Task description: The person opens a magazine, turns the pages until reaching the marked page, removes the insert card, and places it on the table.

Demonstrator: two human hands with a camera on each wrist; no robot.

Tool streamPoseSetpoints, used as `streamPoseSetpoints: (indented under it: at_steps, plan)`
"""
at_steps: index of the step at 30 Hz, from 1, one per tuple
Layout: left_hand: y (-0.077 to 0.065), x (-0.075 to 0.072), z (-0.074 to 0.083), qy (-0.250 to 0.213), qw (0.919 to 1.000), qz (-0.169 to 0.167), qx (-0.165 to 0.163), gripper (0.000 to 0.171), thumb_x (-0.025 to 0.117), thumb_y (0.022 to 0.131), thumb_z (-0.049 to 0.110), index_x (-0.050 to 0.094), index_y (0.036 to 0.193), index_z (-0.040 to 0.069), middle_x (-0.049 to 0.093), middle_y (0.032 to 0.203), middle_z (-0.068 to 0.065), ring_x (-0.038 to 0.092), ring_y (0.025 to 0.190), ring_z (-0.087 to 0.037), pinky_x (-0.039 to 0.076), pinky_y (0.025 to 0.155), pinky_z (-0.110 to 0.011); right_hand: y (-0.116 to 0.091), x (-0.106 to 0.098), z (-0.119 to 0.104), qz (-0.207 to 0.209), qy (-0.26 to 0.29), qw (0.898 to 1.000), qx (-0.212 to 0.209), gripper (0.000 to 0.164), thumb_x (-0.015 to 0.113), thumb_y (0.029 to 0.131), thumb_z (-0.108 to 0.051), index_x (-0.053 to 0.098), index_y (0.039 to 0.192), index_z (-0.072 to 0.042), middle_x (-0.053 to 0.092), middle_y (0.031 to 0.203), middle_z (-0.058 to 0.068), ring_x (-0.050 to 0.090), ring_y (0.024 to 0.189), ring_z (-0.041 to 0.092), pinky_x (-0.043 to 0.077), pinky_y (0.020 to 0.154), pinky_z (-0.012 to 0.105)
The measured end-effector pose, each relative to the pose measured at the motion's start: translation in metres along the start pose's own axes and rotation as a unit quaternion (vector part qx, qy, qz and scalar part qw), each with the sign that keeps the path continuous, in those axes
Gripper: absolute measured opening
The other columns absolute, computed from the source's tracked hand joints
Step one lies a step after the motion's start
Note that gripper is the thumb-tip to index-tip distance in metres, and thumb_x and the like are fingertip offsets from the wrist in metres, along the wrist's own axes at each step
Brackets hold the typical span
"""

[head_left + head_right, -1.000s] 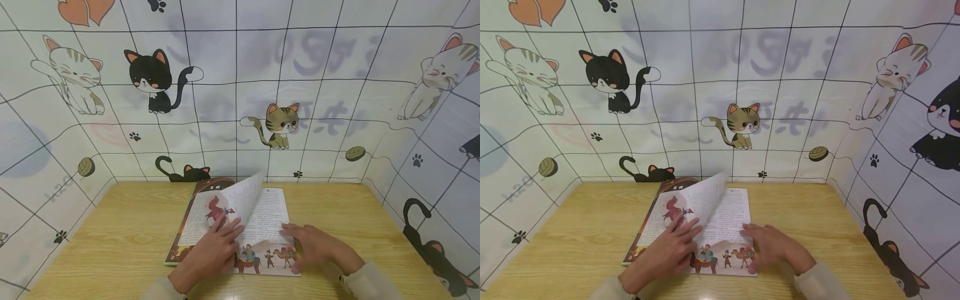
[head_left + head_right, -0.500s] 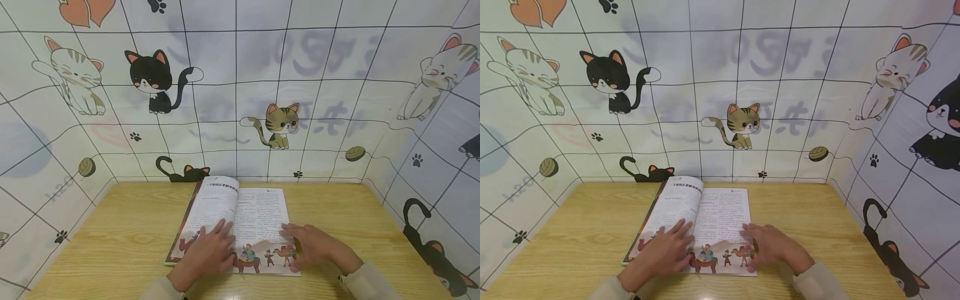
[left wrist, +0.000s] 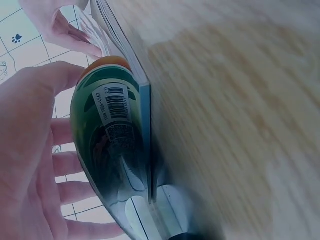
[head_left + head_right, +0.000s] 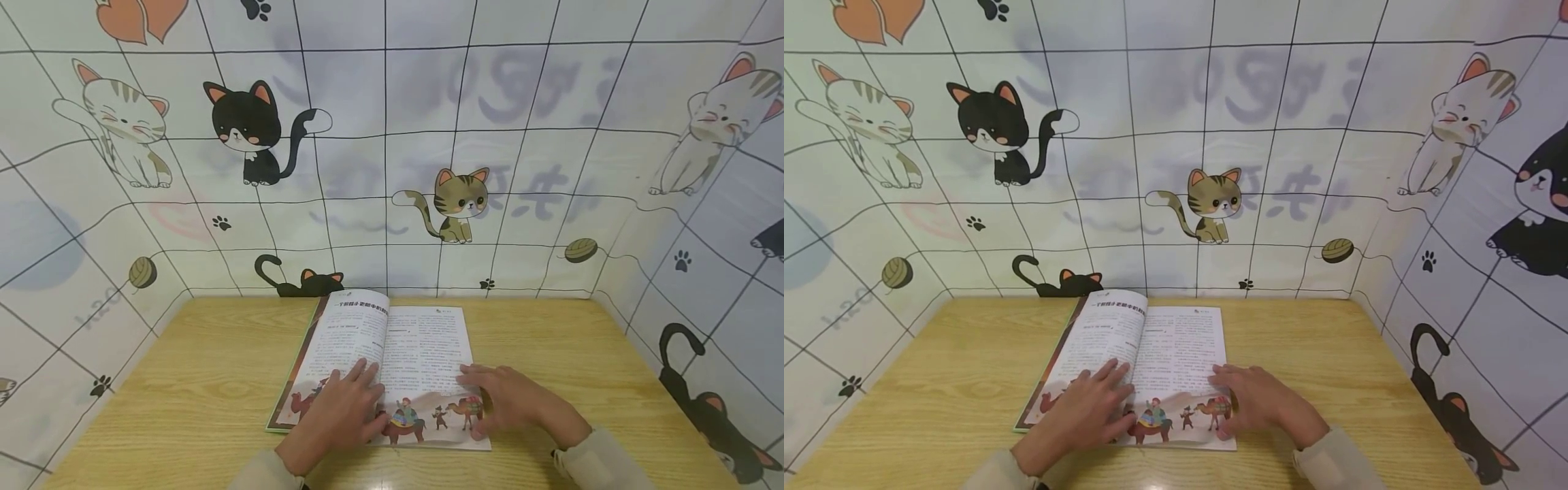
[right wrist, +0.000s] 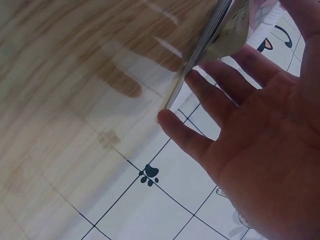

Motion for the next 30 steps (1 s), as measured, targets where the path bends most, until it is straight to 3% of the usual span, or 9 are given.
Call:
streamPoseSetpoints:
  at_steps: [4,8,13,19,24,27,30]
  plan:
    - [0.001,0.0,0.002,0.011,0.9999,0.002,0.0,0.054,0.05,0.093,0.064,0.073,0.104,0.017,0.061,0.134,-0.01,0.055,0.126,-0.031,0.052,0.087,-0.053,0.0,-0.001,-0.002,0.012,-0.005,1.0,-0.009,0.084,0.08,0.072,-0.058,0.06,0.136,-0.007,0.05,0.148,0.014,0.048,0.132,0.041,0.037,0.104,0.061]
    - [0.002,0.002,0.002,0.003,0.9997,-0.018,-0.014,0.077,0.043,0.082,0.084,0.072,0.103,0.016,0.059,0.136,-0.01,0.052,0.129,-0.032,0.052,0.087,-0.054,0.001,-0.003,-0.004,0.019,-0.008,1.0,-0.016,0.081,0.077,0.075,-0.059,0.06,0.135,-0.007,0.051,0.146,0.015,0.049,0.131,0.041,0.038,0.104,0.061]
    - [0.002,0.005,0.003,-0.003,0.9989,-0.038,-0.028,0.088,0.048,0.072,0.09,0.072,0.111,0.015,0.056,0.14,-0.01,0.049,0.132,-0.032,0.05,0.089,-0.057,0.002,-0.004,-0.004,0.024,-0.009,0.999,-0.019,0.079,0.073,0.078,-0.062,0.061,0.135,-0.008,0.053,0.144,0.015,0.051,0.13,0.041,0.04,0.103,0.06]
    - [0.002,0.005,0.003,-0.001,0.9986,-0.044,-0.03,0.089,0.057,0.068,0.088,0.07,0.118,0.016,0.054,0.142,-0.01,0.048,0.133,-0.032,0.049,0.09,-0.058,0.004,-0.009,-0.007,0.051,-0.014,0.998,-0.022,0.076,0.071,0.081,-0.061,0.06,0.135,-0.008,0.059,0.138,0.01,0.054,0.127,0.034,0.042,0.103,0.056]
    - [0.002,0.002,0.003,-0.005,0.9988,-0.039,-0.029,0.079,0.061,0.072,0.081,0.071,0.115,0.016,0.056,0.14,-0.009,0.05,0.131,-0.033,0.049,0.09,-0.058,0.004,-0.017,-0.01,0.094,-0.021,0.995,-0.023,0.077,0.067,0.084,-0.063,0.056,0.14,-0.011,0.058,0.139,0.008,0.054,0.127,0.032,0.042,0.103,0.056]
    - [0.001,-0.003,0.002,0.007,0.9997,-0.014,-0.017,0.068,0.062,0.078,0.073,0.07,0.116,0.017,0.059,0.135,-0.01,0.052,0.128,-0.032,0.044,0.095,-0.062,0.004,-0.02,-0.009,0.107,-0.008,0.994,-0.017,0.08,0.06,0.087,-0.066,0.049,0.147,-0.015,0.052,0.146,0.008,0.049,0.133,0.032,0.039,0.104,0.058]
    - [0.002,-0.008,0.003,0.021,0.9995,0.023,0.001,0.064,0.06,0.083,0.064,0.064,0.128,0.019,0.058,0.136,-0.01,0.05,0.13,-0.03,0.037,0.102,-0.064,0.003,-0.023,-0.009,0.117,0.018,0.993,-0.016,0.079,0.058,0.09,-0.064,0.042,0.151,-0.017,0.045,0.152,0.009,0.044,0.137,0.033,0.037,0.105,0.062]
Point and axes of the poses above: each hand's wrist, its own y-axis towards the middle knuckle, its own x-axis out of the palm, z = x × y, the point moved 8 cm from there along y, towards the middle knuckle
